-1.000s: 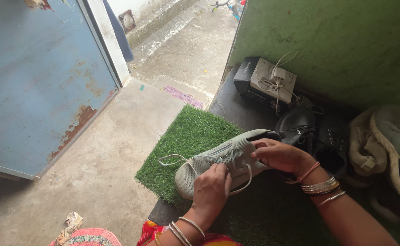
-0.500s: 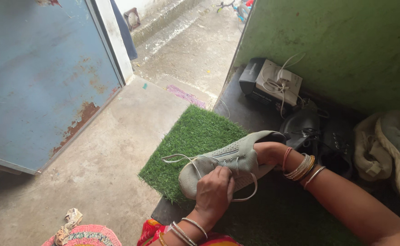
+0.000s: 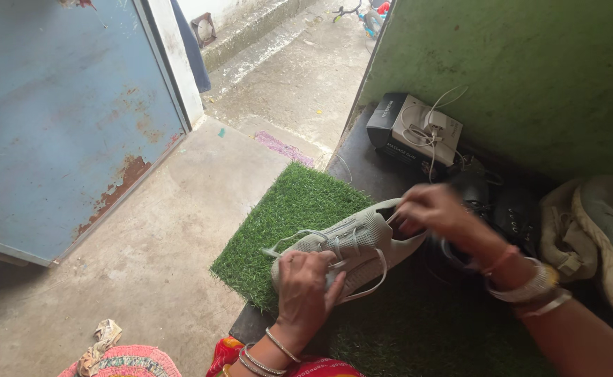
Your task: The person unlaces a light-colored sneaker, then removes the laces from a pair of brown boots. The person then relaces the sneaker and begins relacing one of the brown boots, threading the laces through the eyelets and tying them.
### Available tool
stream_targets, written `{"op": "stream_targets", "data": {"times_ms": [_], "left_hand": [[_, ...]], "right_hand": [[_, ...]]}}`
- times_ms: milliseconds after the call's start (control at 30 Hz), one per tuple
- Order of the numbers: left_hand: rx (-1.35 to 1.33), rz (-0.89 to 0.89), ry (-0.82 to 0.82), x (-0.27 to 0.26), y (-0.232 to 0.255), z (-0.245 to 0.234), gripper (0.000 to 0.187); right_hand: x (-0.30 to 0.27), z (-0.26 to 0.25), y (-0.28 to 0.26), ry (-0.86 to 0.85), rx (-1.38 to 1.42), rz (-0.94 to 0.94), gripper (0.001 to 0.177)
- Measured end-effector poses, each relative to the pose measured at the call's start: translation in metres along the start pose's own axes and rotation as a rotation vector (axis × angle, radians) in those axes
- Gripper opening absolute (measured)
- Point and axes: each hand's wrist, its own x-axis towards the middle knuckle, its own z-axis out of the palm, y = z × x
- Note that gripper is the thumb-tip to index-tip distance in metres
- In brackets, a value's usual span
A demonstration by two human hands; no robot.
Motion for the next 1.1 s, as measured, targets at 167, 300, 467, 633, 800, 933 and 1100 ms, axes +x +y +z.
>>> {"op": "stream_targets", "data": {"times_ms": [167,300,467,633,800,933,1100], "left_hand": [[0.065,-0.004,0.063,0.001,0.003,-0.001,0.064],[0.088,-0.026,0.053,0.001,0.003,-0.002,0.073],[0.104,-0.045,-0.005,-0.001,0.001,0.003,0.073],[0.133,-0.059,-0.056,-0.003,-0.003,0.007,0.072],[0.039,-0.053,-0.020,-0.004,-0.003,0.003,0.078],[-0.015,-0.045,0.007,-0.004,-0.002,0.000,0.080],[-0.009,-0.043,0.003,-0.002,0.001,-0.002,0.076]], "right_hand": [[-0.034,-0.097,-0.005,0.578,0.363,-0.144,0.011],[-0.044,-0.196,0.045,0.781,0.445,-0.170,0.011],[-0.038,-0.296,0.135,0.684,0.731,-0.227,0.016],[0.002,-0.307,0.156,0.646,0.980,-0.484,0.018],[-0.014,-0.228,0.088,0.657,0.230,-0.498,0.017],[-0.023,-0.094,0.018,0.374,-0.221,-0.592,0.019],[-0.002,0.010,-0.018,0.054,-0.029,-0.151,0.020]]}}
